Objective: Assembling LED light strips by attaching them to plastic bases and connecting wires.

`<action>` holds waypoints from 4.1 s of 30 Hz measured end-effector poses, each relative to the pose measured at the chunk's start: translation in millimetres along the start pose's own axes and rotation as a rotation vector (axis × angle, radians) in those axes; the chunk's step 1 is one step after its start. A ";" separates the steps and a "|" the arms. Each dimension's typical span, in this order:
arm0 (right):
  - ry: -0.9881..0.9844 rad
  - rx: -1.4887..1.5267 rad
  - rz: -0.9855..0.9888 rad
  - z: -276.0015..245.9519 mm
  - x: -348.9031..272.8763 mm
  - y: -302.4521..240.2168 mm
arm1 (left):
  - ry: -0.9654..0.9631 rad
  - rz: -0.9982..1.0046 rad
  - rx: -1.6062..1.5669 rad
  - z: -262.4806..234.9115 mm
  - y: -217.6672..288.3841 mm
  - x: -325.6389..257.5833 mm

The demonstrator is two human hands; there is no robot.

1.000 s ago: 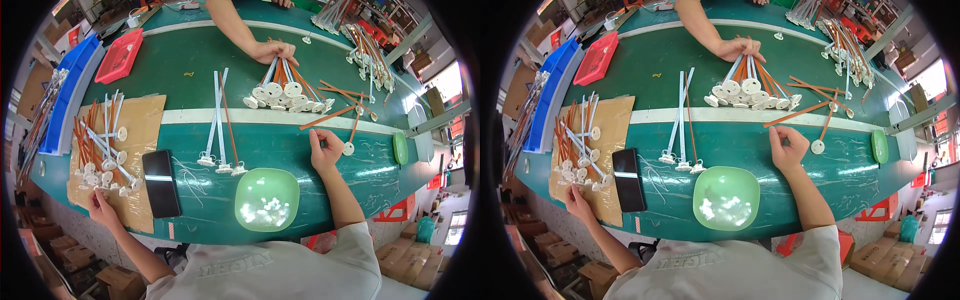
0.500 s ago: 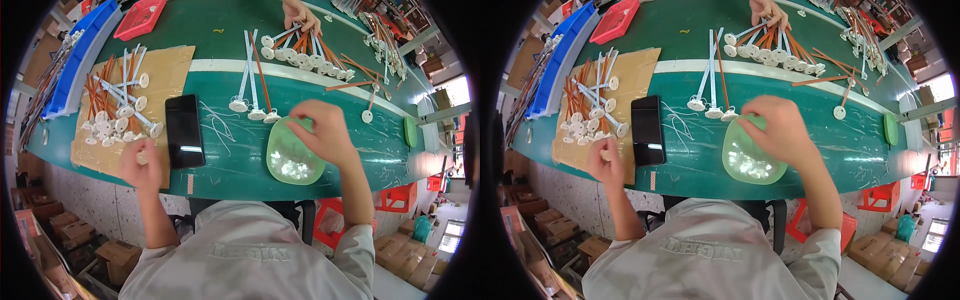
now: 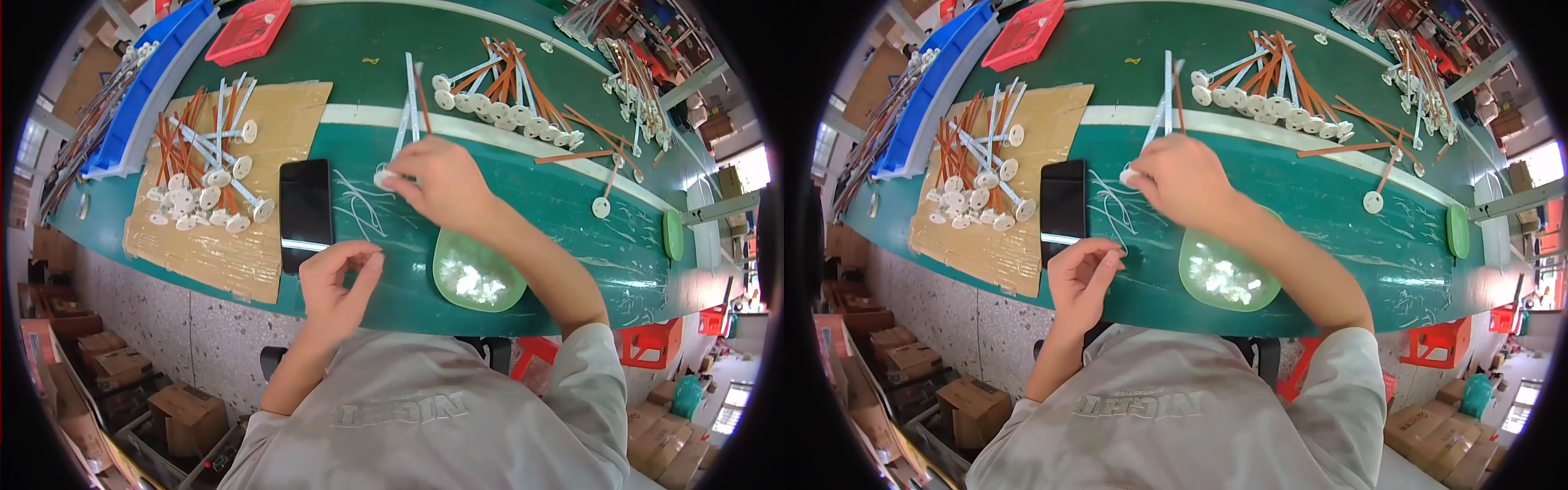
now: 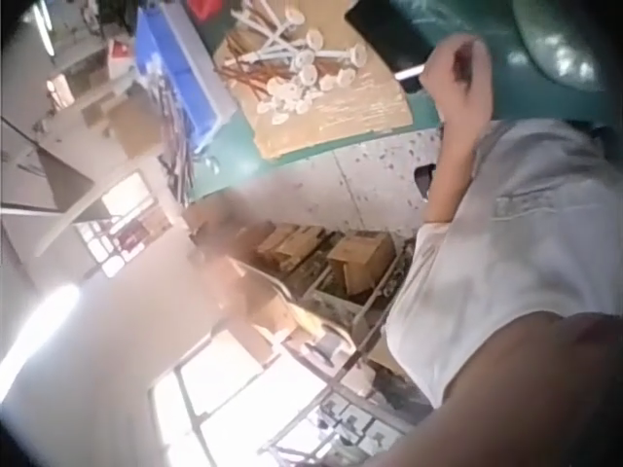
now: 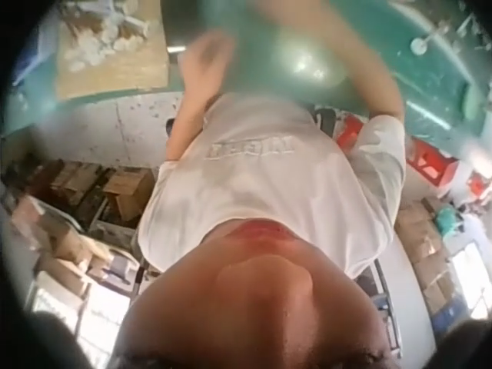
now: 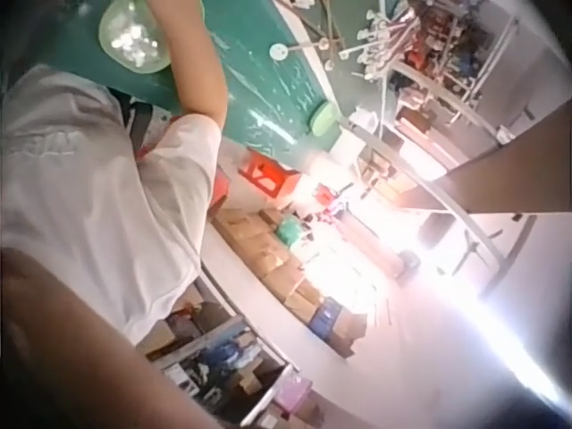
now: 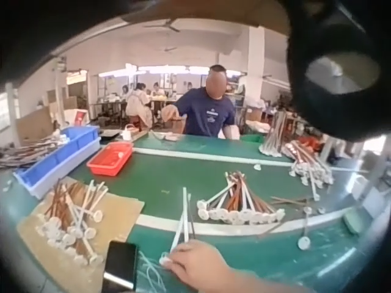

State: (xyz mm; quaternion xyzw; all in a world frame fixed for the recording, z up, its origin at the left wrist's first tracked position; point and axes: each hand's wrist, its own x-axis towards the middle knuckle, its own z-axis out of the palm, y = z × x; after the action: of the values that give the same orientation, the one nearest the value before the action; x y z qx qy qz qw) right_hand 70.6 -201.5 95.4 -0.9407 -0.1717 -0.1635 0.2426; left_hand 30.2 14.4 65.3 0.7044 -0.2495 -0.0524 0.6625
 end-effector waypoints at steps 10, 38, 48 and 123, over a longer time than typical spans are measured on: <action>0.325 0.303 -0.094 -47.0 -101.1 -60.5 | -0.530 -0.339 -0.887 40.9 5.8 12.2; 0.249 0.205 0.147 -57.1 -112.0 -39.3 | -0.290 -0.335 -0.677 45.5 10.6 19.7; -0.343 0.096 0.355 -49.9 -118.5 -23.7 | -0.330 -0.319 -0.750 39.5 7.7 18.9; 0.508 0.465 0.307 -20.1 -128.3 -71.3 | -0.157 -0.052 -0.709 59.9 1.6 -2.4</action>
State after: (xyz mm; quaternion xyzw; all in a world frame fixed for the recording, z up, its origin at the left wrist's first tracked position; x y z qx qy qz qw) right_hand -76.5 -184.3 90.4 -0.8048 0.0045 -0.3100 0.5061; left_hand 3.4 -38.9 59.2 0.4307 -0.2480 -0.2065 0.8428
